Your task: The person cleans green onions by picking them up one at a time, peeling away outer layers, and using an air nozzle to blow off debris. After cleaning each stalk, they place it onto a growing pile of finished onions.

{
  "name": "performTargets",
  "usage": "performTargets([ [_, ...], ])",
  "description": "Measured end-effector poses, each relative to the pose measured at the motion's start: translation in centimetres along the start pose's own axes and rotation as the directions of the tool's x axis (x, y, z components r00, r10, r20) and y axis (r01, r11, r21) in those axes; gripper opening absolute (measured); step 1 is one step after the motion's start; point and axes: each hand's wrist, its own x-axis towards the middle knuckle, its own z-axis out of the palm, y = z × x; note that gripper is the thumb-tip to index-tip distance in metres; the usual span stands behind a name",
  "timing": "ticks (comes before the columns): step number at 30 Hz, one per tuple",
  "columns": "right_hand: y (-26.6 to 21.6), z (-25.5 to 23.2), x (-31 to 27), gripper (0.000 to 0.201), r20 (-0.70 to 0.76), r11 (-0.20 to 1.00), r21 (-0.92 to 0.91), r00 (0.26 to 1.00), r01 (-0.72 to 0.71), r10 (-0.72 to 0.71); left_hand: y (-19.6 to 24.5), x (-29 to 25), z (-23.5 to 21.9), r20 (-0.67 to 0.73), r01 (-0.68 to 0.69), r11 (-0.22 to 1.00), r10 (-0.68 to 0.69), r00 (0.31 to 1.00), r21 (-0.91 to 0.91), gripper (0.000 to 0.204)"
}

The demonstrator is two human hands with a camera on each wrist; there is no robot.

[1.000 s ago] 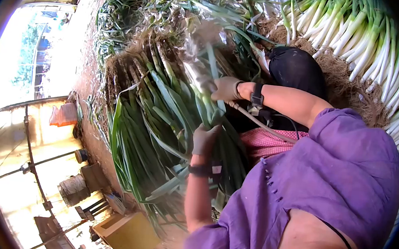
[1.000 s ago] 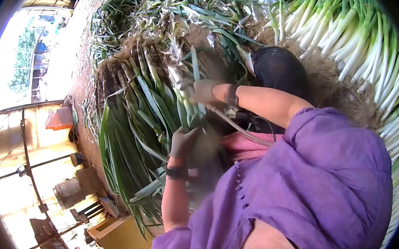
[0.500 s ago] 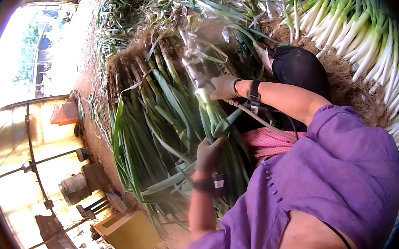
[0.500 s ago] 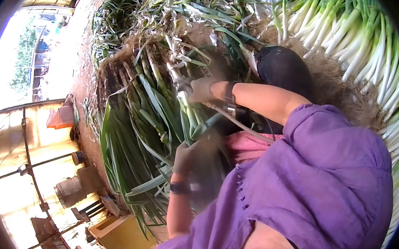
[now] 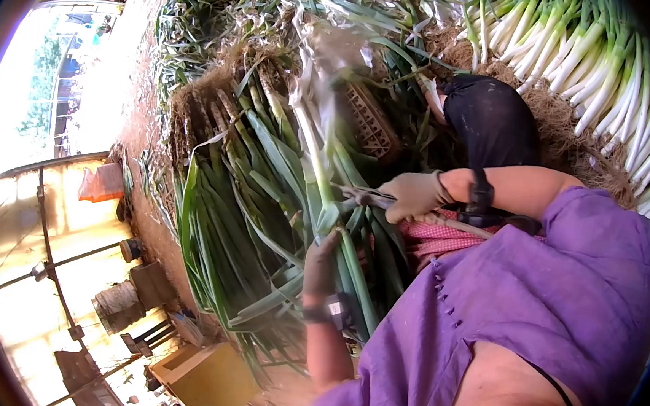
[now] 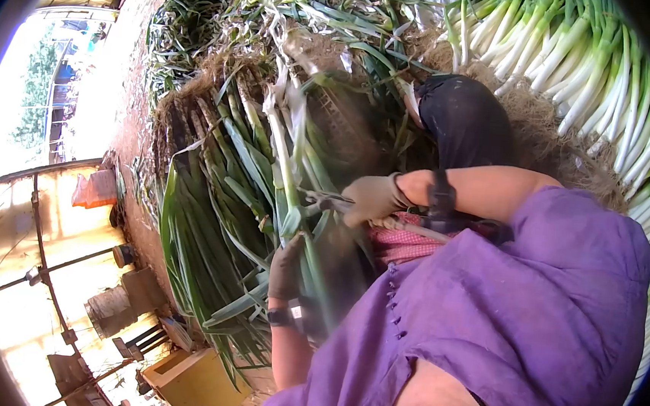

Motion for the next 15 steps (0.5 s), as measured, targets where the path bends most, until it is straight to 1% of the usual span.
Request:
performTargets([
  [1,0.7,0.3,-0.6,0.031,-0.009,0.990,-0.065,0.992,0.122,-0.122,-0.2,0.3,0.2,0.023,0.013,1.000,-0.013,1.000,-0.011,0.032],
  [2,1.4,-0.2,-0.6,0.031,-0.020,0.988,0.109,0.994,-0.106,0.109,-0.6,0.3,0.4,0.046,0.027,0.999,-0.027,0.999,-0.019,0.033],
  [3,0.8,-1.5,-0.8,0.030,0.005,0.907,0.277,0.944,-0.318,0.330,-1.2,0.6,0.3,0.018,0.020,0.996,-0.022,1.000,0.088,0.032],
  [4,-0.7,-2.5,-1.2,0.029,-0.112,0.888,0.326,0.919,-0.325,0.377,-2.0,1.3,0.0,-0.009,0.011,0.980,-0.010,1.000,0.197,0.032],
  [5,-1.8,-3.2,-1.5,0.030,-0.134,0.901,0.235,0.906,-0.365,0.402,-2.8,1.7,-0.2,-0.023,0.003,0.969,0.003,1.000,0.246,0.033],
  [6,-1.6,-2.9,-1.1,0.031,-0.195,0.950,0.085,0.930,-0.302,0.313,-3.8,2.1,-0.4,-0.025,-0.007,0.963,0.015,1.000,0.268,0.033],
  [7,-1.7,-2.7,-0.9,0.033,-0.239,0.968,-0.072,0.947,-0.239,0.216,-4.6,2.5,-0.6,-0.029,-0.016,0.952,0.026,0.999,0.305,0.034],
  [8,-1.9,-2.8,-0.7,0.034,-0.226,0.963,-0.074,0.945,-0.258,0.236,-5.2,2.9,-0.9,-0.026,-0.021,0.938,0.032,0.999,0.347,0.034],
  [10,-3.5,-3.3,-0.1,0.036,-0.199,0.952,-0.079,0.941,-0.294,0.274,-4.8,2.7,-0.8,-0.042,-0.006,0.854,0.033,0.999,0.520,0.035],
  [12,-3.2,-3.6,0.8,0.035,-0.142,0.949,-0.102,0.948,-0.299,0.283,-2.7,1.7,-1.2,-0.078,0.043,0.689,0.020,0.997,0.724,0.036],
  [13,-2.7,-3.6,1.6,0.035,-0.116,0.947,-0.112,0.951,-0.301,0.288,-1.0,1.5,-1.4,-0.093,0.016,0.660,0.082,0.992,0.751,0.036],
  [14,0.0,-2.7,3.0,0.034,-0.175,0.957,-0.155,0.960,-0.246,0.218,1.2,1.7,-1.7,-0.105,-0.009,0.631,0.144,0.984,0.776,0.037],
  [15,0.2,-2.8,3.1,0.034,-0.171,0.961,-0.111,0.957,-0.255,0.234,3.2,2.4,-2.2,-0.115,-0.031,0.599,0.205,0.972,0.800,0.038],
])
